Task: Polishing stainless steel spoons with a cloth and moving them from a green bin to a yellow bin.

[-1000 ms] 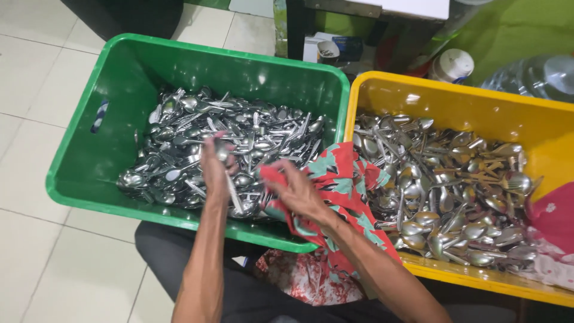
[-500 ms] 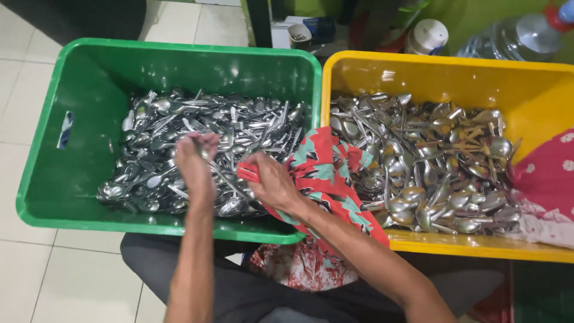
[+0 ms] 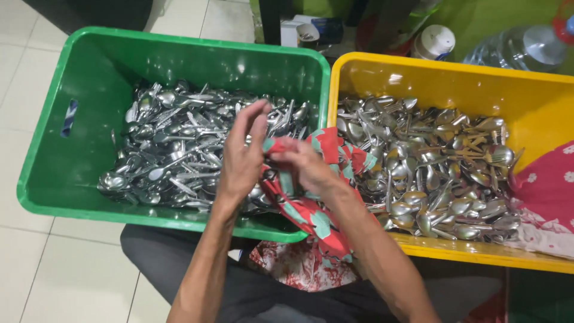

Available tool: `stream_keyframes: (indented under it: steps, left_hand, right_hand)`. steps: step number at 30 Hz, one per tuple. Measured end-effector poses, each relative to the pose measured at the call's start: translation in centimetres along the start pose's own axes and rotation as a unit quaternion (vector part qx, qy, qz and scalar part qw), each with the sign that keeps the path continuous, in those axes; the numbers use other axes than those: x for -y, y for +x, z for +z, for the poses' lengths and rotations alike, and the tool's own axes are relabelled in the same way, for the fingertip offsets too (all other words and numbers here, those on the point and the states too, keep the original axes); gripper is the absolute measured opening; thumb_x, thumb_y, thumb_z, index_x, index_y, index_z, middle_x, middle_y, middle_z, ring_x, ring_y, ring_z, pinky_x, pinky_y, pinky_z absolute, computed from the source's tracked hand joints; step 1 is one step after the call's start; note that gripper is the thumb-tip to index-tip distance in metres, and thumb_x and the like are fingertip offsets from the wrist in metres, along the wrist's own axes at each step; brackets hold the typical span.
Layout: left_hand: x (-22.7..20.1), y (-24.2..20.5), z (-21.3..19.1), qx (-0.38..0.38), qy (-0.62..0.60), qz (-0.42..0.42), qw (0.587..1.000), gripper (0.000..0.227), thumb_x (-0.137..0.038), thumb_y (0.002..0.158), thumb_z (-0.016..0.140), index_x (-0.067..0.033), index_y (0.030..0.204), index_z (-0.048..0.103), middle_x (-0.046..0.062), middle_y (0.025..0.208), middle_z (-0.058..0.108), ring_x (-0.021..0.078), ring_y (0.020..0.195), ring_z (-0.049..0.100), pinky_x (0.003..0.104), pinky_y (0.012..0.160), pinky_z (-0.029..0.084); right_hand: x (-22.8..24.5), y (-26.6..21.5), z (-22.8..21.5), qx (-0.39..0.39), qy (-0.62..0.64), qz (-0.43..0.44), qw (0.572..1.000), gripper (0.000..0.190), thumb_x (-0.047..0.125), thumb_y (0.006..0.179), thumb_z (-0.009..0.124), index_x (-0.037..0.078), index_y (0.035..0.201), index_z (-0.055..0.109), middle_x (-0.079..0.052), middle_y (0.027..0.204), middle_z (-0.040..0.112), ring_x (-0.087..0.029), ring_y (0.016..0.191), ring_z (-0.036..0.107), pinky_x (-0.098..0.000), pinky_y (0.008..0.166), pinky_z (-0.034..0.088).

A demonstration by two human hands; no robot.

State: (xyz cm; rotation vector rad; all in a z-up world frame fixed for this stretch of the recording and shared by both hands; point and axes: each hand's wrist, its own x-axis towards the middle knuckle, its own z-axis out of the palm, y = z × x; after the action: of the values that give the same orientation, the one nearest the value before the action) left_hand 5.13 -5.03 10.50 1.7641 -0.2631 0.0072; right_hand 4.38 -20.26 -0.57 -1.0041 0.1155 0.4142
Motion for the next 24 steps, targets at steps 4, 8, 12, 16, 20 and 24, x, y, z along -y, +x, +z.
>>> stream_keyframes:
  steps: [4,8,12,16,20,24]
  left_hand:
    - [4.3,-2.6,-0.8,0.147,-0.033,-0.082,0.985,0.087,-0.065,0.093,0.03,-0.0019,0.153,0.024,0.026,0.154,0.042,0.0408,0.139,0.047,0.055,0.111,0.043]
    - [3.1,-3.7,-0.5,0.241,-0.093,-0.09,0.962,0.049,-0.031,0.093,0.06,-0.0037,0.134,0.056,0.008,0.116,0.069,0.0147,0.093,0.064,0.029,0.082,0.054]
    - [-0.8,-4.0,-0.4,0.176,-0.008,0.051,0.983,0.013,-0.013,0.095,0.061,-0.0017,0.097,0.068,0.002,0.088,0.062,0.013,0.066,0.049,0.03,0.057,0.04]
    - [-2.5,-5.0,-1.3,0.216,-0.074,-0.064,0.972,0.019,-0.023,0.097,0.061,-0.0058,0.09,0.067,0.0,0.067,0.059,0.0097,0.051,0.054,0.026,0.043,0.056]
    - [-7.0,-5.4,-2.3,0.271,-0.172,-0.024,0.947,0.016,-0.018,0.099,0.058,-0.0049,0.093,0.064,-0.004,0.072,0.055,0.006,0.059,0.045,0.023,0.054,0.038]
    - [-13.3,-2.9,-2.9,0.334,-0.227,0.062,0.913,0.024,-0.018,0.1,0.058,0.0,0.116,0.061,-0.001,0.084,0.061,0.0045,0.062,0.05,0.019,0.053,0.04]
  right_hand:
    - [6.2,-2.8,0.4,0.081,0.001,-0.023,0.996,0.028,0.001,0.082,0.075,0.004,0.107,0.063,-0.003,0.093,0.068,-0.008,0.077,0.062,-0.0196,0.07,0.048]
    - [12.9,-5.4,1.1,0.103,-0.245,-0.058,0.962,0.02,0.0,0.085,0.074,0.004,0.102,0.063,-0.004,0.092,0.068,-0.009,0.077,0.061,-0.0204,0.069,0.05]
    - [18.2,-8.1,1.6,0.034,-0.518,0.037,0.854,0.022,0.006,0.082,0.079,0.005,0.101,0.07,-0.004,0.071,0.068,-0.012,0.045,0.052,-0.0271,0.036,0.041]
    - [21.8,-10.7,-0.6,0.024,-0.64,0.136,0.755,0.035,0.036,0.073,0.083,0.005,0.088,0.074,-0.006,0.068,0.063,-0.018,0.056,0.057,-0.0329,0.047,0.041]
    - [25.1,-15.4,-1.7,0.138,-0.556,0.038,0.819,0.037,0.034,0.069,0.079,0.001,0.087,0.075,-0.006,0.075,0.074,-0.014,0.049,0.061,-0.0272,0.038,0.045]
    - [21.5,-26.2,-28.7,-0.149,-0.207,0.055,0.965,0.078,-0.01,0.074,0.062,-0.019,0.144,0.028,-0.04,0.131,0.061,-0.034,0.093,0.073,-0.0282,0.072,0.062]
